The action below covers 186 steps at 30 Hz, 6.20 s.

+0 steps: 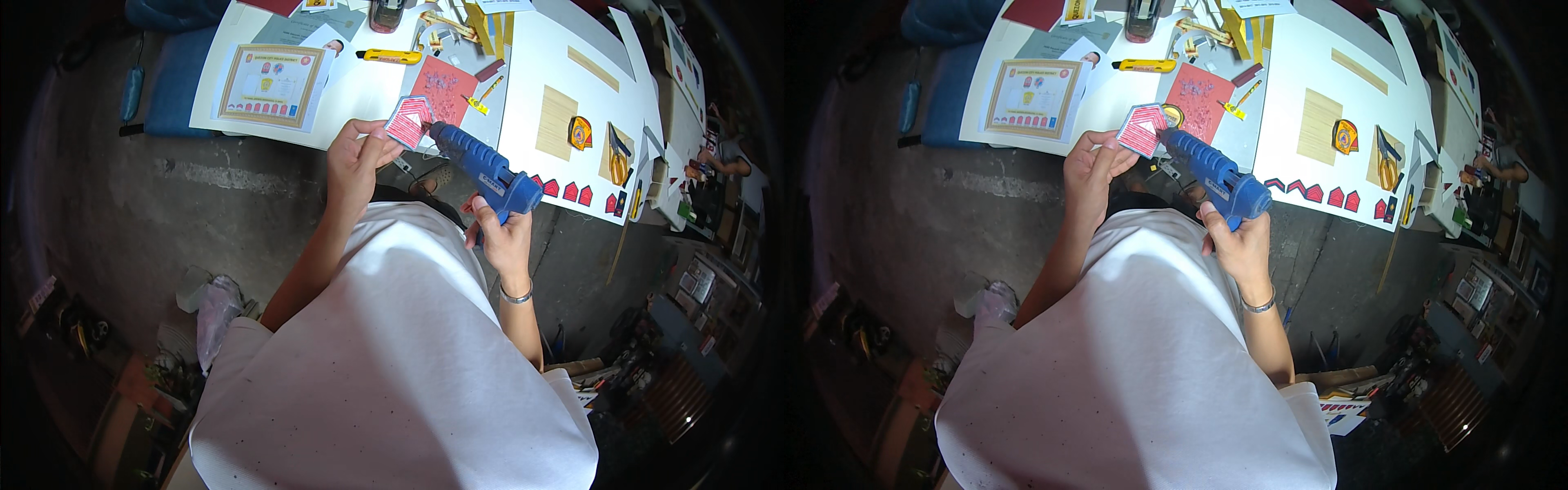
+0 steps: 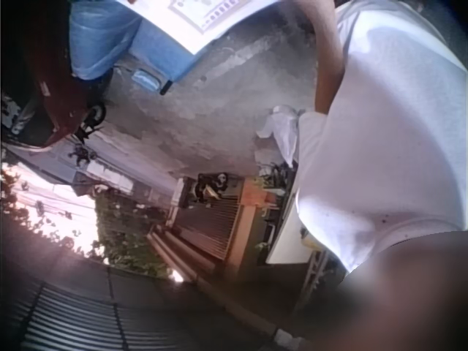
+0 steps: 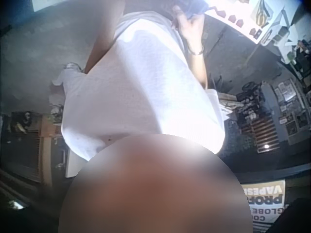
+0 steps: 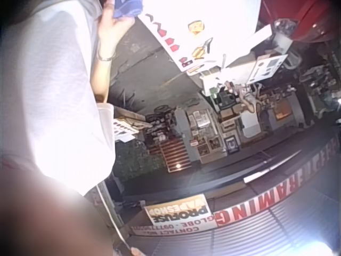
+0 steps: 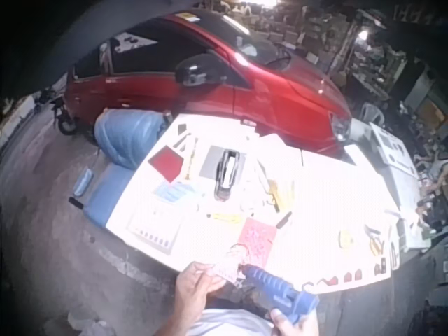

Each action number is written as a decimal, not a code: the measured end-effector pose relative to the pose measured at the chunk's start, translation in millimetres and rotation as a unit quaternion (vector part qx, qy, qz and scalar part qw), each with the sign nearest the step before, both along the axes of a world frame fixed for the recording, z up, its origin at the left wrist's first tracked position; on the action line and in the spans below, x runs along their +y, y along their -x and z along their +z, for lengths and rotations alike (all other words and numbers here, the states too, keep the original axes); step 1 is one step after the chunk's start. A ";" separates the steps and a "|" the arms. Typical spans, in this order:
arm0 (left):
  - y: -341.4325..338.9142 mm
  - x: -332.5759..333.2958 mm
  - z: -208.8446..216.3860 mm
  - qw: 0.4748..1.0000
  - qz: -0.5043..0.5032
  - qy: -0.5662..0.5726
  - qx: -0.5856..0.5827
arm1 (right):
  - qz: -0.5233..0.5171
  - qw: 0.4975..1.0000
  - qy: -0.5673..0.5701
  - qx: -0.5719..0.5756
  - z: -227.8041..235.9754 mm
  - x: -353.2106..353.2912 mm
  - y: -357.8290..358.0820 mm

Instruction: The person cuts red and blue insignia patches from a printed sheet using a utility knife, then applies hot glue to the back of each patch and presses them onto a white board in a row. The person repeats this process for several patches, aligning them carefully.

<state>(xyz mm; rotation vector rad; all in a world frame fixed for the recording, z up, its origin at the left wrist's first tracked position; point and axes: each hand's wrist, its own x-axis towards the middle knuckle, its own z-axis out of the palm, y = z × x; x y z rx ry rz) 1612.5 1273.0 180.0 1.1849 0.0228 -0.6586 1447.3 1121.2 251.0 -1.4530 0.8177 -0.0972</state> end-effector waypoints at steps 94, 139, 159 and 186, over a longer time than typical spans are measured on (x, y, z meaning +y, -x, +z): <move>264.6 -245.6 14.3 0.599 -0.358 0.033 -0.715 | -0.252 0.958 0.133 -0.040 -60.6 -204.2 298.4; 528.8 -413.1 -246.5 0.964 -0.142 -0.224 0.022 | 0.195 0.974 0.108 -0.033 -231.1 -622.9 387.5; 502.8 -558.7 -245.5 0.980 0.069 0.002 0.186 | 0.275 0.957 0.067 0.071 -266.0 -603.0 358.4; 503.0 -563.6 -248.9 0.981 0.082 -0.051 0.171 | 0.251 0.964 0.063 0.067 -270.8 -597.4 356.2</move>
